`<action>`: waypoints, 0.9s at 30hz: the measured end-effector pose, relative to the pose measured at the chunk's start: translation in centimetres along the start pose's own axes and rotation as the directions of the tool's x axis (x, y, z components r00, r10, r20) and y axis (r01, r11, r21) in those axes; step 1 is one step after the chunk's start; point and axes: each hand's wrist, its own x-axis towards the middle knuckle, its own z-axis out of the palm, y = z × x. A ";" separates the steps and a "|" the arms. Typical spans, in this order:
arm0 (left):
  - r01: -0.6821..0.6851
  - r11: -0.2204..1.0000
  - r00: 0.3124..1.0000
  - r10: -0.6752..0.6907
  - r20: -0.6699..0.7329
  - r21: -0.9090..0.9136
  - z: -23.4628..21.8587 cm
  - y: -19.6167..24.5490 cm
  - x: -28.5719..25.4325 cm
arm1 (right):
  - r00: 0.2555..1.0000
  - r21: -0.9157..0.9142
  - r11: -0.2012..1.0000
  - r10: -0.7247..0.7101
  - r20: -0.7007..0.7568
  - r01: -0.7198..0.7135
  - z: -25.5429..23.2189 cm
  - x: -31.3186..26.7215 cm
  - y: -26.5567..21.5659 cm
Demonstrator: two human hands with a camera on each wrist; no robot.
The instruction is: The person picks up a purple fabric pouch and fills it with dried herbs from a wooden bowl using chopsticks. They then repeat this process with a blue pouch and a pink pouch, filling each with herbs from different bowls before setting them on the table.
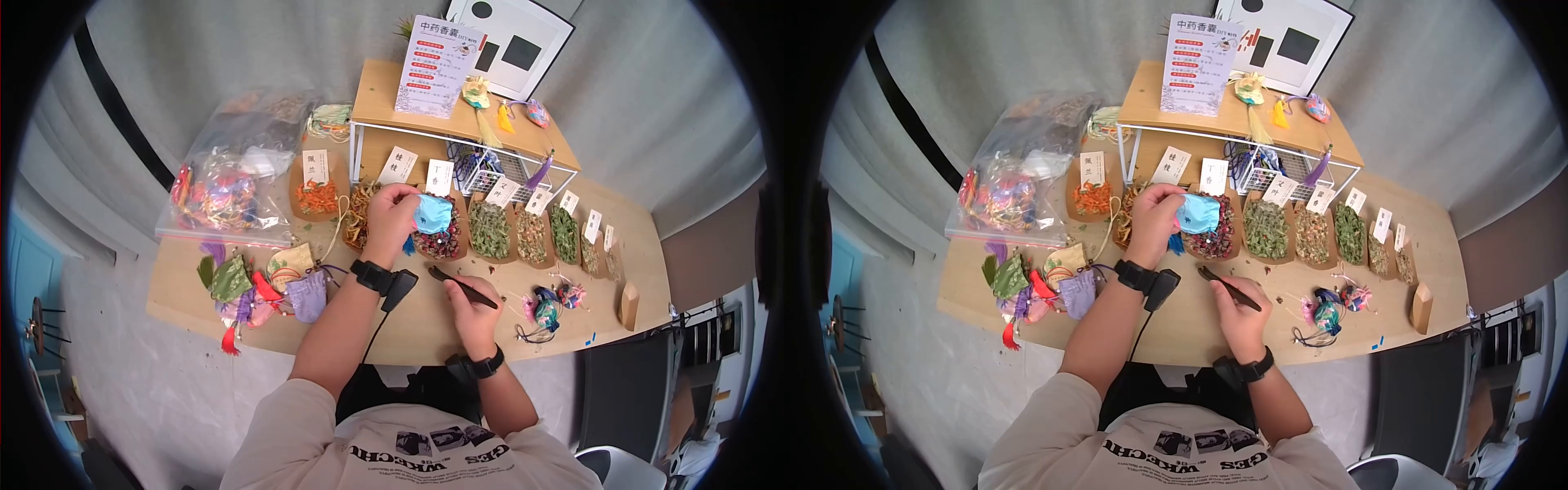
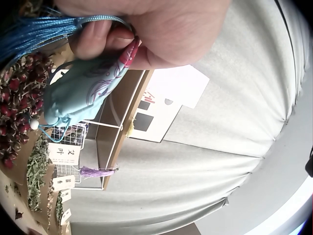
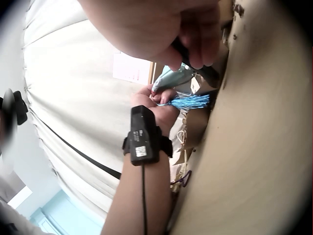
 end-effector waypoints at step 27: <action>-0.078 0.992 0.997 0.075 0.029 0.098 0.0 -1.2 0.3 | 0.997 -0.224 0.973 -0.036 0.071 0.051 -8.3 0.2 1.3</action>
